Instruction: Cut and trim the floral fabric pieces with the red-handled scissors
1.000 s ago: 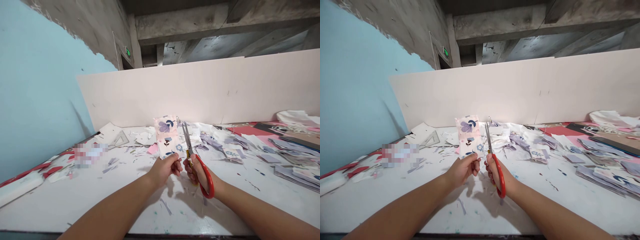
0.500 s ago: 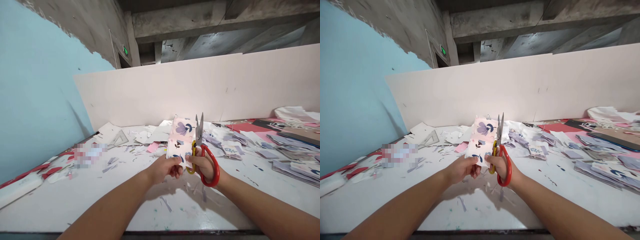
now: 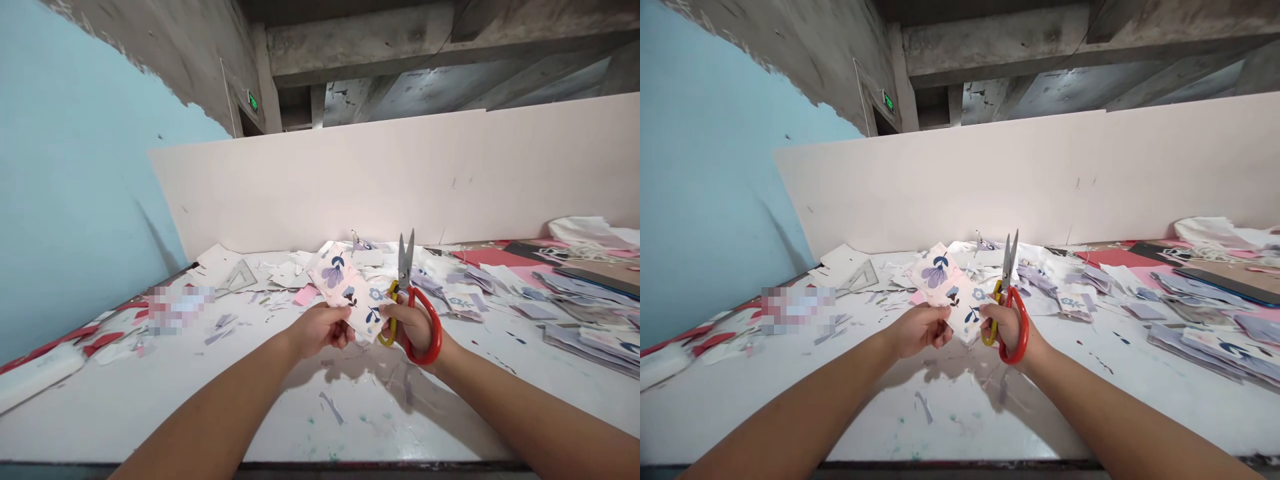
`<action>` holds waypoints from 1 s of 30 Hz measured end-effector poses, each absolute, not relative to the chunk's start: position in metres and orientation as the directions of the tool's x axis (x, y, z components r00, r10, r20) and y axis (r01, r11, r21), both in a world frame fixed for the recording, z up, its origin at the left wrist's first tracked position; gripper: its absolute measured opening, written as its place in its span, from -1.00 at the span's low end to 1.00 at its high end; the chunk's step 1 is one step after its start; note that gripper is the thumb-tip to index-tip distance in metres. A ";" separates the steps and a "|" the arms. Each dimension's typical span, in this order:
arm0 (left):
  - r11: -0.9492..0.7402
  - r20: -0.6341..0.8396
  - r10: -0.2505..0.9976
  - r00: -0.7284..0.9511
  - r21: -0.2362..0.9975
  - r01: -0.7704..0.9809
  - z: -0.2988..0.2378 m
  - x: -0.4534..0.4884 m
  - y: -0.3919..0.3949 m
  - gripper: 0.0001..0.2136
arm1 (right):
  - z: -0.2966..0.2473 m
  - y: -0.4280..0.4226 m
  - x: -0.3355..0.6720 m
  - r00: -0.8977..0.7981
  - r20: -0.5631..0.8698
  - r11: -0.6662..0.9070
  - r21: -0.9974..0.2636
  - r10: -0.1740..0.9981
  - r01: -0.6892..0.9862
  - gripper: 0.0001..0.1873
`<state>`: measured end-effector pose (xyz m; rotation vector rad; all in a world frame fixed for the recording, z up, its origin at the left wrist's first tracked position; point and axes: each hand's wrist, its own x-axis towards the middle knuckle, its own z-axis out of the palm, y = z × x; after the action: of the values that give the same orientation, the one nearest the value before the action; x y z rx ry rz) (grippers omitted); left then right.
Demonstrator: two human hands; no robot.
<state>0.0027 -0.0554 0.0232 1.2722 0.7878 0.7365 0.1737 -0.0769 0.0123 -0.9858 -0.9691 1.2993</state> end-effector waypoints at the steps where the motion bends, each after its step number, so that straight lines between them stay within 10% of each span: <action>1: 0.164 -0.112 0.818 0.564 0.986 -0.042 0.023 0.003 -0.055 -0.73 | 0.013 -0.077 0.174 0.058 0.023 0.040 -0.952 0.998 -0.303 -0.76; 30: 0.001 0.098 0.967 0.236 0.922 -0.387 0.021 0.002 -0.050 -0.69 | 0.009 -0.084 0.172 0.141 0.125 0.127 -0.992 0.982 -0.005 -0.80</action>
<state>0.0018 -0.0497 0.0214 1.0606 0.7145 1.2188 0.1716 -0.0845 0.0091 -1.1694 -1.1529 1.0210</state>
